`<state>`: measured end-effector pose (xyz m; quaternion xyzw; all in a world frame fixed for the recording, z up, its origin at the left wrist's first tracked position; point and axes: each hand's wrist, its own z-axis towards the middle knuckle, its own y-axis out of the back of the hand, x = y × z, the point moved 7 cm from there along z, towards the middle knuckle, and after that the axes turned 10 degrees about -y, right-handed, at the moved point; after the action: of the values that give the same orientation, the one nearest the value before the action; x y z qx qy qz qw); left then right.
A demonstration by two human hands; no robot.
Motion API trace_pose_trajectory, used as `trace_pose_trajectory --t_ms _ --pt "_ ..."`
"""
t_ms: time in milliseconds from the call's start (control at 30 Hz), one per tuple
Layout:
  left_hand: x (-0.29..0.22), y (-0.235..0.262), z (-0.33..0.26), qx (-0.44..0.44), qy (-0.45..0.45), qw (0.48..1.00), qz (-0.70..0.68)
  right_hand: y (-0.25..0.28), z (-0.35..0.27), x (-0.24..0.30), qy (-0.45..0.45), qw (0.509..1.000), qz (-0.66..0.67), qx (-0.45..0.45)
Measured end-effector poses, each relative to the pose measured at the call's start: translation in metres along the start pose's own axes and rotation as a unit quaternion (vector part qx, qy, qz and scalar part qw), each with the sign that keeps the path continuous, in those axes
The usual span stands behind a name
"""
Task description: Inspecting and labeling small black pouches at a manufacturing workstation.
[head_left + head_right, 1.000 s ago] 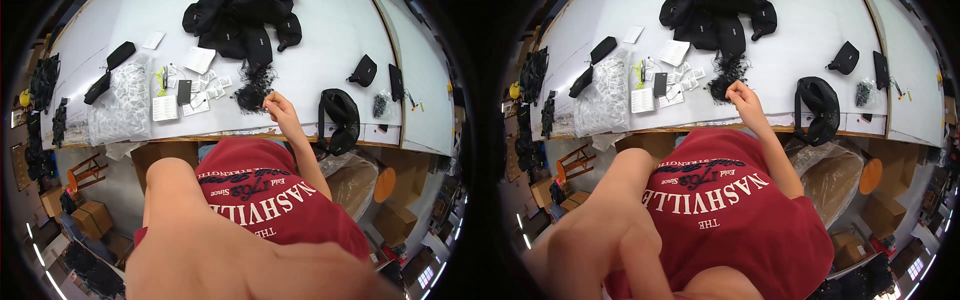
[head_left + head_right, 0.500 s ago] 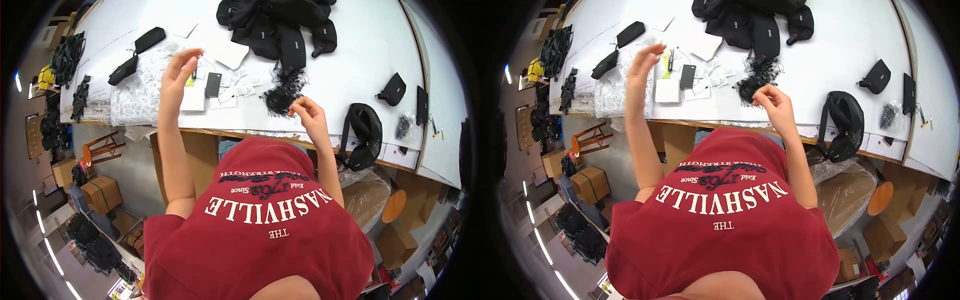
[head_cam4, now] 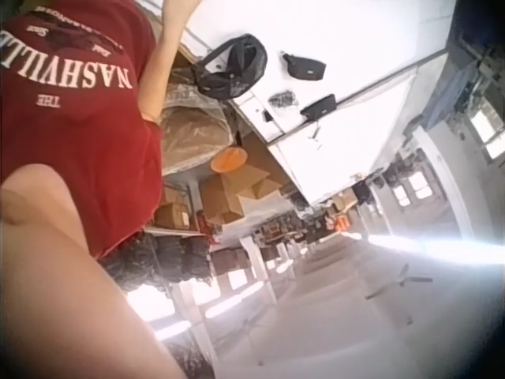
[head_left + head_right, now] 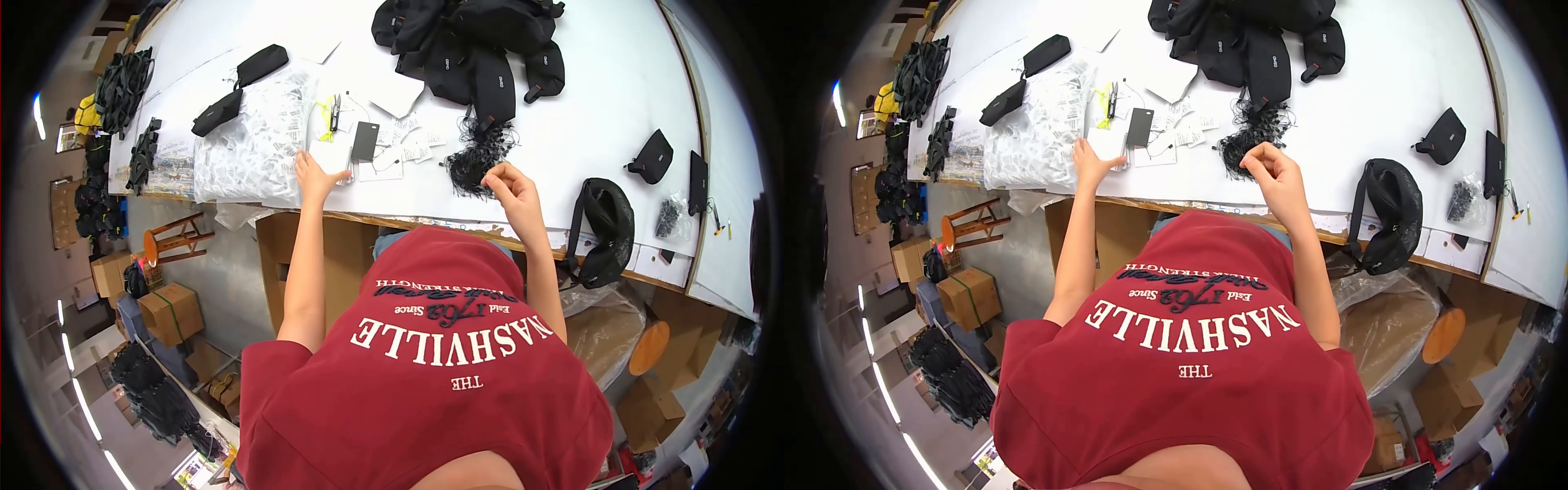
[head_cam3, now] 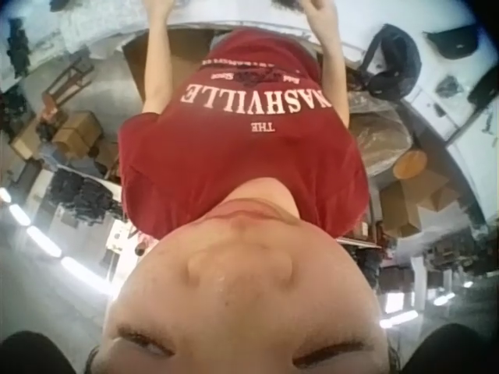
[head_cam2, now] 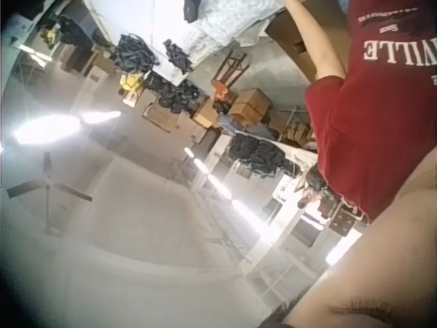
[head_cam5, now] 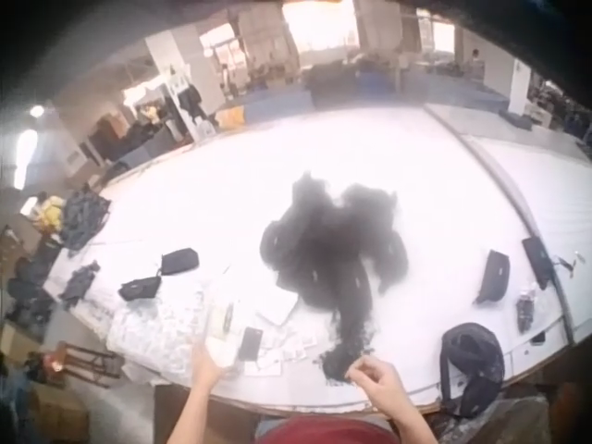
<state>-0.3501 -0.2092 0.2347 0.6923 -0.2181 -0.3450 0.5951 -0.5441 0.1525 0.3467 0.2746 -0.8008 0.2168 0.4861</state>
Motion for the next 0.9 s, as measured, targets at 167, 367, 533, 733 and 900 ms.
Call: trace_pose_trajectory --t_ms 167,367,533,733,900 --pt "-0.005 0.008 0.002 0.023 0.012 1.000 -0.017 0.007 -0.009 -0.006 0.019 0.999 0.014 -0.029" --pt "0.005 0.020 0.005 -0.033 -0.002 0.992 -0.119 0.014 -0.014 -0.012 0.014 0.998 0.026 -0.050" --pt "-0.004 0.032 0.005 -0.042 0.008 0.986 -0.158 0.008 -0.007 -0.017 0.013 0.999 -0.010 -0.036" --pt "-0.002 0.030 0.004 -0.018 0.034 0.990 -0.132 -0.003 -0.009 -0.005 0.055 0.998 -0.017 -0.040" --pt "-0.015 0.054 0.002 -0.098 0.025 0.961 -0.259 -0.004 -0.015 -0.005 0.053 0.998 -0.016 -0.034"
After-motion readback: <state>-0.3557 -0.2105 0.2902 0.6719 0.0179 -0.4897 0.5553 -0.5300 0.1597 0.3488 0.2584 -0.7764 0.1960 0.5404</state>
